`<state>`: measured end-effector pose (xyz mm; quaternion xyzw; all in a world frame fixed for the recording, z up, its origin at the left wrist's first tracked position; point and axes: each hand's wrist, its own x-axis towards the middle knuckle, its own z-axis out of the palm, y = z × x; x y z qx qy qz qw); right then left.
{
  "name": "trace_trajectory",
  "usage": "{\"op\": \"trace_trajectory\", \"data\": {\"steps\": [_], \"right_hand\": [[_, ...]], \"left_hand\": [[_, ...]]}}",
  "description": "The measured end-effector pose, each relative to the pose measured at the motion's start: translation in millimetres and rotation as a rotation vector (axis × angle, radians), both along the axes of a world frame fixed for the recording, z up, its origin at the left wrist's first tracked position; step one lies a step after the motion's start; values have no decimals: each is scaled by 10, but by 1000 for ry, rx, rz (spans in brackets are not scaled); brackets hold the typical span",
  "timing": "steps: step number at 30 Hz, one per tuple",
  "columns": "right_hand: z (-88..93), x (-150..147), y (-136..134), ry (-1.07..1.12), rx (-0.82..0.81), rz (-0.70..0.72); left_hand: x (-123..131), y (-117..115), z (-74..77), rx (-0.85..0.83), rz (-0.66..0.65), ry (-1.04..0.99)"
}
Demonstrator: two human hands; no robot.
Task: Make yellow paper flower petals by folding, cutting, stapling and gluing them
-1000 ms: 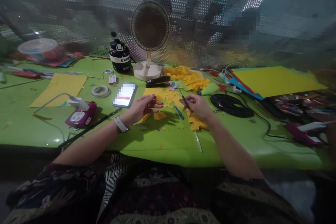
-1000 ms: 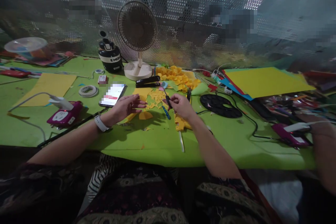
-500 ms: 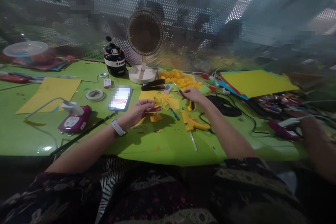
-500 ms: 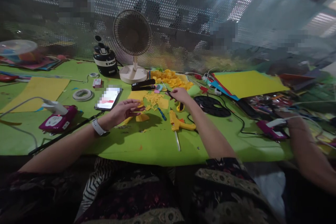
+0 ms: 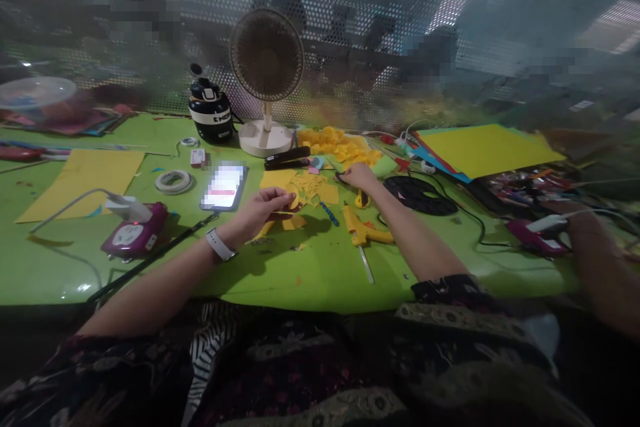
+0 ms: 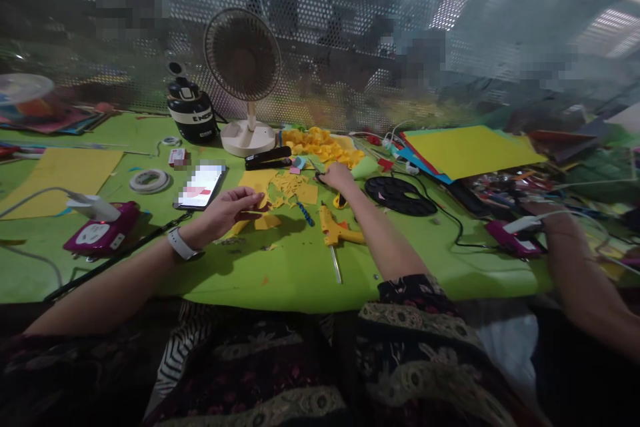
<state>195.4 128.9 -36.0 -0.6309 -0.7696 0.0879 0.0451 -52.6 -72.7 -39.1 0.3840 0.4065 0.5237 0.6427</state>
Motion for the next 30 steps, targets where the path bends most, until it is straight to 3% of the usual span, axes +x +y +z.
{"op": "trace_trajectory", "data": {"steps": [6,10,13,15,17,25,30], "right_hand": [[78,34,-151,71,13,29],[250,-87,-528,227,81,77],[347,-270,-965,723,-218,304],[368,-391,-1233,869,-374,402],[349,-480,-1416,947,-422,433],[209,-499,-1488,1172,-445,321],[251,-491,-1602,1128,-508,365]], "left_hand": [[28,-9,12,24,41,13],[47,-13,-12,74,91,40],[71,-27,-32,138,104,83],[89,-37,-39,197,120,130],[102,-43,-43,239,135,172],[89,-37,-56,187,101,167],[124,-60,-42,228,143,166]]}}
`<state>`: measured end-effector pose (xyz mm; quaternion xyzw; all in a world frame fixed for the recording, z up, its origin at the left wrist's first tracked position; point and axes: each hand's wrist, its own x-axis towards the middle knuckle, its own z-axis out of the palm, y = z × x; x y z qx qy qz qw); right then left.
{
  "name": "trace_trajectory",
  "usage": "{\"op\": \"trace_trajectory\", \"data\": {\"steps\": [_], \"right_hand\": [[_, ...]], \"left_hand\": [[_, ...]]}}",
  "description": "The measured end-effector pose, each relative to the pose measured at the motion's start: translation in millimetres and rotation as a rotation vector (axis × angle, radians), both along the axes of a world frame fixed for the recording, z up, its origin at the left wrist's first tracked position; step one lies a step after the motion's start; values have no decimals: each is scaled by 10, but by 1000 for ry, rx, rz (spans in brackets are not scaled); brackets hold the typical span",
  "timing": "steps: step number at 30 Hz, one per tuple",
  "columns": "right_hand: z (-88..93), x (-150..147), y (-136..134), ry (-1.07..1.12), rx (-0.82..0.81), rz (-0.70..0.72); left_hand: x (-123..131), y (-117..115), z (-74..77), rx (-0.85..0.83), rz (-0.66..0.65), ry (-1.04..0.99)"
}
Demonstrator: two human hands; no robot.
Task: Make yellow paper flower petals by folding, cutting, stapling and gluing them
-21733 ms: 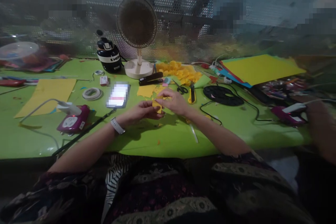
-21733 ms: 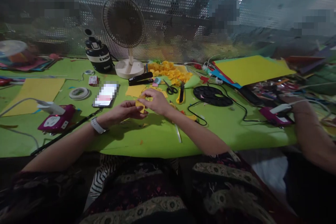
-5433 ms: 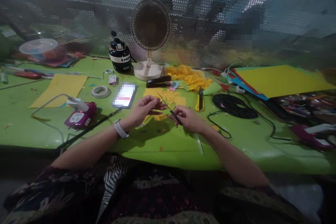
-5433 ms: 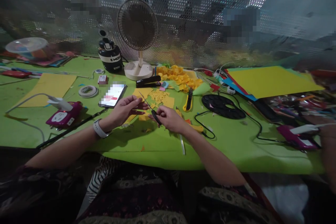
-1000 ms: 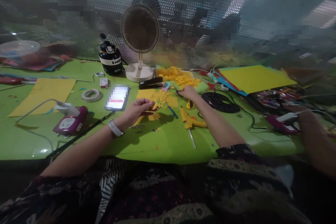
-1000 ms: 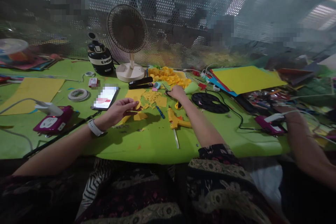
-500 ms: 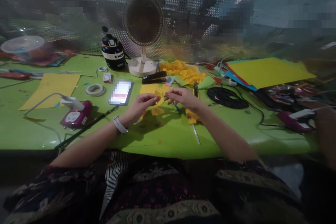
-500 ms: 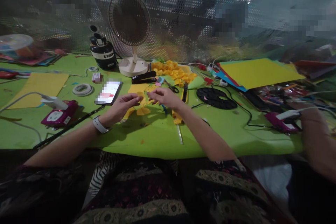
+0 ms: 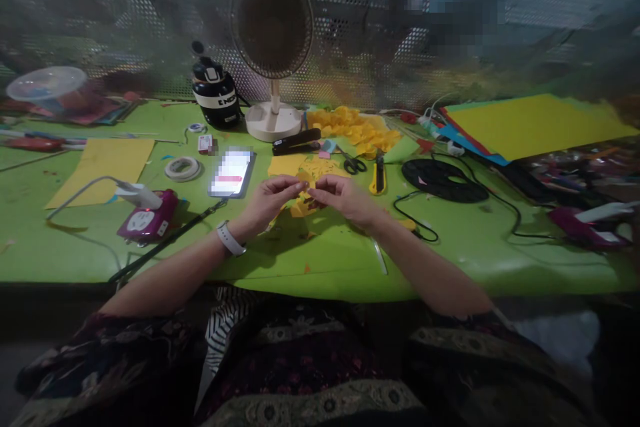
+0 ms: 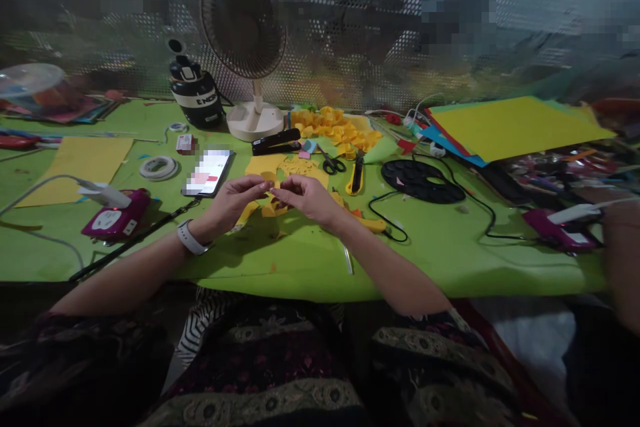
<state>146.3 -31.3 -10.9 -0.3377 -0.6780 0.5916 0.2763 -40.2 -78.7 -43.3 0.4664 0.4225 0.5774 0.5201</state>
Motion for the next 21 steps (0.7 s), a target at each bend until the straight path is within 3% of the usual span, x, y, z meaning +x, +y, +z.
{"op": "trace_trajectory", "data": {"steps": [5,10,13,17,21], "right_hand": [[-49,-4,6,64,22,-41],[-86,37,150,109,49,-144],[-72,77,195,83,66,-146],[-80,97,205,85,104,-118],[-88,89,178,21,134,-38]], "left_hand": [[-24,-7,25,13,-44,58],[-161,26,101,124,50,641],[-205,37,83,104,86,861],[-184,29,11,64,-7,973],[-152,31,-1,9,-68,917]]}}
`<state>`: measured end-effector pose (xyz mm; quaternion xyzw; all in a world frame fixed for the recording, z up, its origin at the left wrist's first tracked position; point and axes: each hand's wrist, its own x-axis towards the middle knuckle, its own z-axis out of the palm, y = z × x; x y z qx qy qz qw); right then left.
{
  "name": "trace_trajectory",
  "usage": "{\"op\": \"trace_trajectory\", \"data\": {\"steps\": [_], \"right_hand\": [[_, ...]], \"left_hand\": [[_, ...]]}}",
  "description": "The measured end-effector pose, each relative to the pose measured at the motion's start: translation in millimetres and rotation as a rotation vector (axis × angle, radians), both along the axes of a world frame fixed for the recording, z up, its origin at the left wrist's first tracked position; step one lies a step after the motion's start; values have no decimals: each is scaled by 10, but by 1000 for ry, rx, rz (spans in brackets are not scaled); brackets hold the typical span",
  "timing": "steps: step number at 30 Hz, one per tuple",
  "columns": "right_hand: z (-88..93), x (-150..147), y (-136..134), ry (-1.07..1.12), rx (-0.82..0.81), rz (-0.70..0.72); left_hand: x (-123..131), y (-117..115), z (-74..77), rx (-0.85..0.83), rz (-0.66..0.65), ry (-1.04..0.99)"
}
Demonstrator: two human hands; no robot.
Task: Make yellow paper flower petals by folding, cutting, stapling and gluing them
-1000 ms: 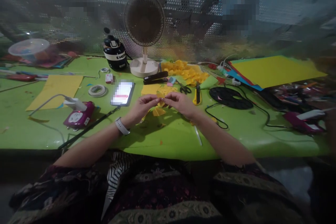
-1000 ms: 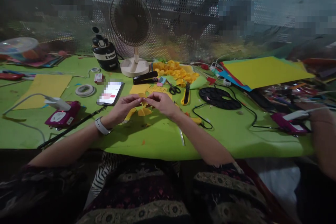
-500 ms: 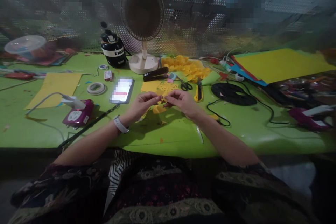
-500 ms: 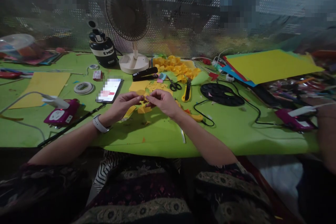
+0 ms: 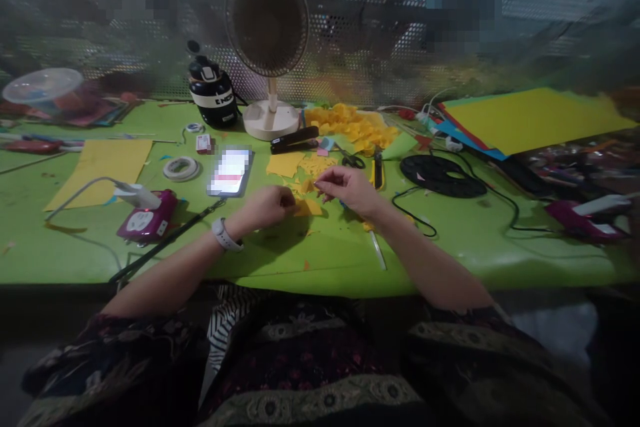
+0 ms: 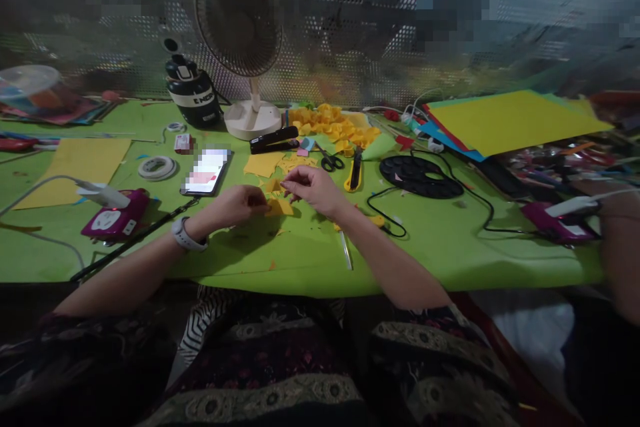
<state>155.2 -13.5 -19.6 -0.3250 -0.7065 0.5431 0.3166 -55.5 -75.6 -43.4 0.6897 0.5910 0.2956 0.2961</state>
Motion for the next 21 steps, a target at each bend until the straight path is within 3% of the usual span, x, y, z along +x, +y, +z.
{"op": "trace_trajectory", "data": {"steps": [7,15,21], "right_hand": [[43,22,-23,-143,232,-55],[-32,29,24,-200,107,18],[36,22,-36,-184,110,10]], "left_hand": [[-17,22,7,40,23,-180],[-9,30,43,-176,-57,-685],[42,-1,81,-258,-51,-891]]}}
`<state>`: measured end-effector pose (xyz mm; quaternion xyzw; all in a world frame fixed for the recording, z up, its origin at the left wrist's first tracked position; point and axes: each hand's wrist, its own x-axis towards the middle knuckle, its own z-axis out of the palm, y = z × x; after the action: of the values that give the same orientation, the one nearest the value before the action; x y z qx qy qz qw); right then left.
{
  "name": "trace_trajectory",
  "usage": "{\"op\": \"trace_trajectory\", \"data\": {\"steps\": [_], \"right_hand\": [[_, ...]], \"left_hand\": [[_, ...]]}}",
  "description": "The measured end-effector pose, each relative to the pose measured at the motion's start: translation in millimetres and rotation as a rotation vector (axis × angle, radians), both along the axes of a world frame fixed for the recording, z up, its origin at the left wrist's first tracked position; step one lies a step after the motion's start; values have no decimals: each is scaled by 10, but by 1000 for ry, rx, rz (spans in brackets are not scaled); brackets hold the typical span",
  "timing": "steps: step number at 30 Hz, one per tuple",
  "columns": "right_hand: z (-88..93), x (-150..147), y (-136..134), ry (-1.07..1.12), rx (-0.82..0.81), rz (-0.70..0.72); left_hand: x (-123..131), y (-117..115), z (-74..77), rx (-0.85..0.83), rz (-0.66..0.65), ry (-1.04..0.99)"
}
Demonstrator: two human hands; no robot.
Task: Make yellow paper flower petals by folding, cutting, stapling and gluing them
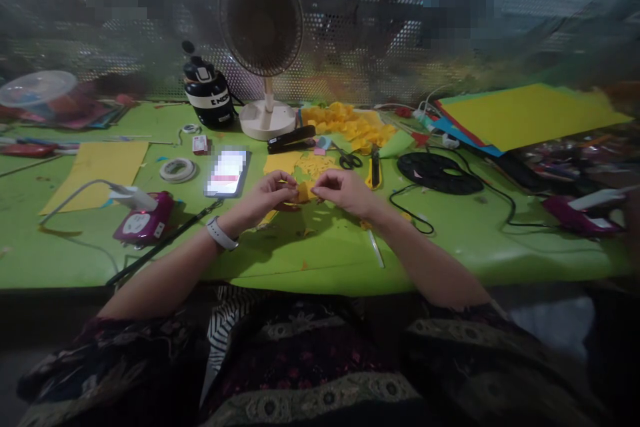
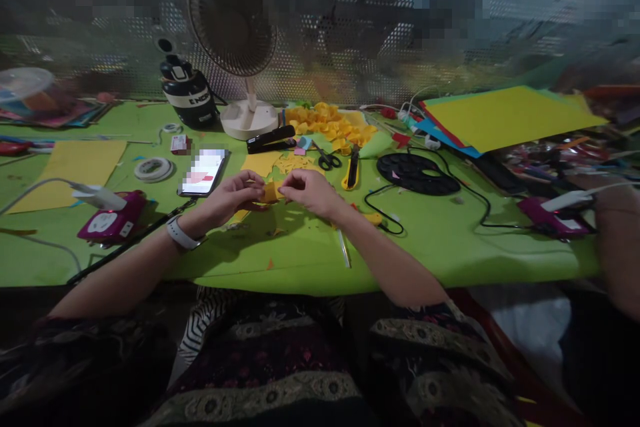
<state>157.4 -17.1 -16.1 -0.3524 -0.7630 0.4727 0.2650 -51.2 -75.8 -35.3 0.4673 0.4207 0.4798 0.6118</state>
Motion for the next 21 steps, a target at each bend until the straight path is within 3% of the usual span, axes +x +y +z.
{"op": "trace_trajectory", "data": {"steps": [21], "right_hand": [[30,-7,-79,-68,37,-23]], "left_hand": [[1,-8,-3,41,-61,48]]}}
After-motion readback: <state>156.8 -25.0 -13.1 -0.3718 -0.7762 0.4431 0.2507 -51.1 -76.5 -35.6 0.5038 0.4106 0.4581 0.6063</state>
